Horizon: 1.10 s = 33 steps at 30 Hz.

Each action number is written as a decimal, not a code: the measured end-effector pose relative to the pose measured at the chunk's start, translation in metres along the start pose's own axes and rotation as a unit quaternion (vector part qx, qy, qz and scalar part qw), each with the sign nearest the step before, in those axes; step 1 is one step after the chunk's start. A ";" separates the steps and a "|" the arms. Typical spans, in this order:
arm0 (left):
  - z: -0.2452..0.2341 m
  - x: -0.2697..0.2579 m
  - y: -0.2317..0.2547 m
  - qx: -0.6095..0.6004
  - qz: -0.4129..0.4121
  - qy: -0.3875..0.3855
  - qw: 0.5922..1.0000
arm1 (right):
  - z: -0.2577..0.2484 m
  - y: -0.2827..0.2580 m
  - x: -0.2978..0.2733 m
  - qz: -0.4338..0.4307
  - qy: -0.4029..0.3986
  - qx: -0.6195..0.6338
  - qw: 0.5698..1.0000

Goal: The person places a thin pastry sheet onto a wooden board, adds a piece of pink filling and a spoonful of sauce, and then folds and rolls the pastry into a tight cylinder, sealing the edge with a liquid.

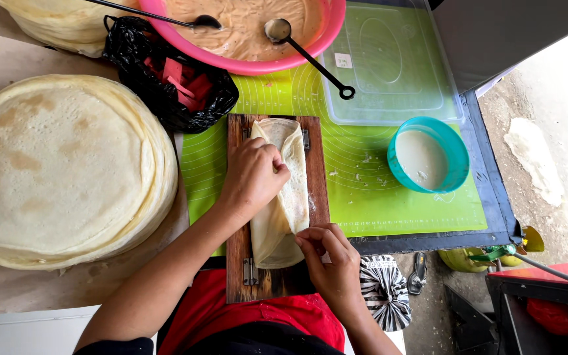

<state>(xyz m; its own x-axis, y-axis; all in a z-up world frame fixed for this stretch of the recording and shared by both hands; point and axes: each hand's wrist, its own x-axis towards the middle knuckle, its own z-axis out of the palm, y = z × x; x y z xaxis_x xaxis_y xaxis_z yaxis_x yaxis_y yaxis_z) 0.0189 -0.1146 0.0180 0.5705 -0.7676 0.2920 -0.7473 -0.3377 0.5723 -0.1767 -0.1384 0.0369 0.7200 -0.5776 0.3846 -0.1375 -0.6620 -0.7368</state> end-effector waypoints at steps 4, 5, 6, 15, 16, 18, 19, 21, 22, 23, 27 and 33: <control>0.000 -0.002 -0.004 0.017 -0.004 0.028 0.999 | 0.001 -0.002 0.000 0.008 -0.006 0.005 1.000; -0.001 -0.002 -0.004 0.023 -0.008 0.018 1.000 | 0.001 -0.002 -0.001 0.005 -0.014 0.010 1.000; -0.002 -0.002 -0.004 0.029 -0.012 0.010 0.999 | 0.002 -0.001 -0.001 0.001 -0.023 0.015 1.000; -0.020 -0.005 0.008 0.020 -0.011 -0.008 1.000 | 0.001 -0.008 -0.001 -0.040 -0.030 0.009 0.999; -0.016 -0.005 0.005 0.025 -0.017 0.002 1.000 | 0.003 -0.006 -0.002 -0.051 -0.035 0.014 0.998; -0.009 -0.006 0.000 0.041 -0.032 -0.024 0.998 | 0.004 -0.002 -0.005 -0.040 -0.044 -0.014 0.998; -0.009 -0.008 -0.002 0.044 -0.038 -0.014 0.998 | 0.005 0.000 -0.006 -0.050 -0.049 -0.011 0.998; -0.008 -0.012 -0.005 0.035 -0.052 -0.056 0.996 | 0.007 0.006 -0.010 -0.035 -0.073 -0.041 0.996; -0.014 -0.015 -0.003 0.037 -0.057 -0.050 0.996 | 0.007 0.010 -0.012 -0.041 -0.076 -0.039 0.995; -0.019 -0.017 -0.001 0.027 -0.057 -0.051 0.997 | 0.007 0.013 -0.013 -0.039 -0.079 -0.043 0.995; -0.030 -0.038 0.000 -0.002 0.017 -0.035 0.999 | 0.000 0.015 -0.018 -0.027 -0.094 -0.050 0.994; -0.060 -0.110 -0.003 0.010 0.172 -0.203 0.964 | -0.015 0.043 -0.023 -0.080 -0.162 -0.104 0.978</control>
<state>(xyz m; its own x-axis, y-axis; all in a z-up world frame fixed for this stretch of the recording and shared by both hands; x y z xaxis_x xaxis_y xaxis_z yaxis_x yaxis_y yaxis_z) -0.0214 0.0037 0.0307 0.1104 -0.9847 0.1351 -0.8770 -0.0326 0.4793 -0.2098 -0.1607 0.0046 0.9165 -0.2991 0.2658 -0.1156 -0.8339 -0.5396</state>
